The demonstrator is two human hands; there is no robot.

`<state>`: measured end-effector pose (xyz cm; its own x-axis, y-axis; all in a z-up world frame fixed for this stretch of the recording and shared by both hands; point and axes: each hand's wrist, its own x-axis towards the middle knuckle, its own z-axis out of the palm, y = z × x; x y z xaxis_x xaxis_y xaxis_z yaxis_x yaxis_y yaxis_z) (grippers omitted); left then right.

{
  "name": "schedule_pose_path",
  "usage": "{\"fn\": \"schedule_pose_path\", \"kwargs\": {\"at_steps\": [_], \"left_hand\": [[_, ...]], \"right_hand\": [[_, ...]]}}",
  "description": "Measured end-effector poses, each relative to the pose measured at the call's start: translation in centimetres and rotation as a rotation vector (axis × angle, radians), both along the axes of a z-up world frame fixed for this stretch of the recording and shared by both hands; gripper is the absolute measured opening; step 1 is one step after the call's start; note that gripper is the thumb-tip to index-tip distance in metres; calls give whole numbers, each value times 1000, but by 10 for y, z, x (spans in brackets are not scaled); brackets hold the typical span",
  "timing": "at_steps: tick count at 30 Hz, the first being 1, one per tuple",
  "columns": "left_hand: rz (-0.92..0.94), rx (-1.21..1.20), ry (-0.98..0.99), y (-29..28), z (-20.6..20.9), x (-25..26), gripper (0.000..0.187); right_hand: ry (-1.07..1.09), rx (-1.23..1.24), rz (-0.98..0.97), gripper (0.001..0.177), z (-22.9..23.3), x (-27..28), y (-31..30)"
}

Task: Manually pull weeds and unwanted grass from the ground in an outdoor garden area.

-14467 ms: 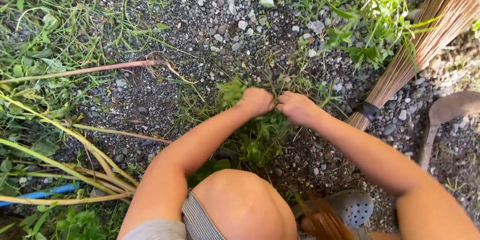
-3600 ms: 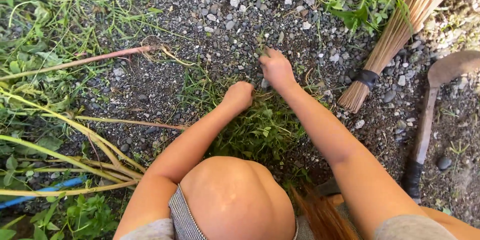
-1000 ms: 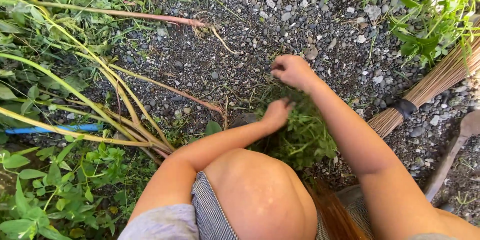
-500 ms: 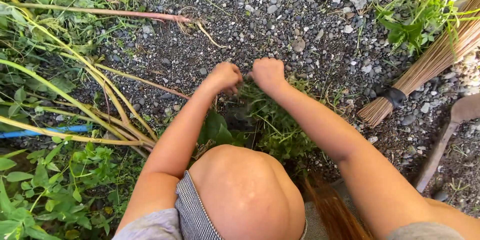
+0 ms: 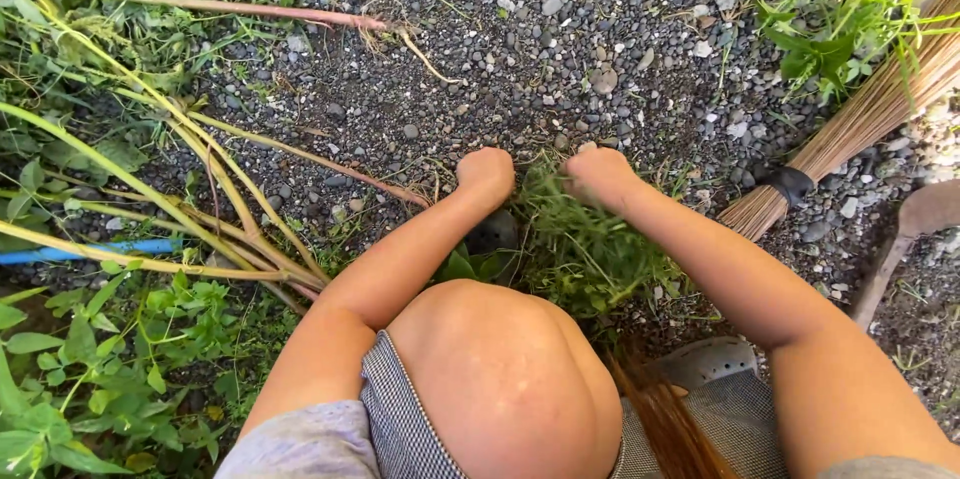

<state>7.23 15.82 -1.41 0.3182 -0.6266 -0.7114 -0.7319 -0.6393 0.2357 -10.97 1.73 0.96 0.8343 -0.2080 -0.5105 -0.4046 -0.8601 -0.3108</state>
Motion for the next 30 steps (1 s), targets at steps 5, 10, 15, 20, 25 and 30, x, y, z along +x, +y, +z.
{"fn": "schedule_pose_path", "kwargs": {"at_steps": [5,10,15,20,25,30], "left_hand": [[-49,-144,187,8,22,-43,29],[-146,-387,298,5,27,-48,29],[-41,-521,321,10,24,-58,29],[-76,-753,343,35,-41,-85,23],[-36,-796,373,48,-69,-96,26],[-354,-366,264,35,-54,-90,27]], "right_hand": [[282,-12,162,17,4,-35,13],[439,-24,194,19,-1,-48,7],[-106,-169,-230,27,102,28,-10],[-222,-226,-119,15,31,64,27],[14,-230,-291,14,13,74,37],[135,-70,-336,19,5,71,24]]}}
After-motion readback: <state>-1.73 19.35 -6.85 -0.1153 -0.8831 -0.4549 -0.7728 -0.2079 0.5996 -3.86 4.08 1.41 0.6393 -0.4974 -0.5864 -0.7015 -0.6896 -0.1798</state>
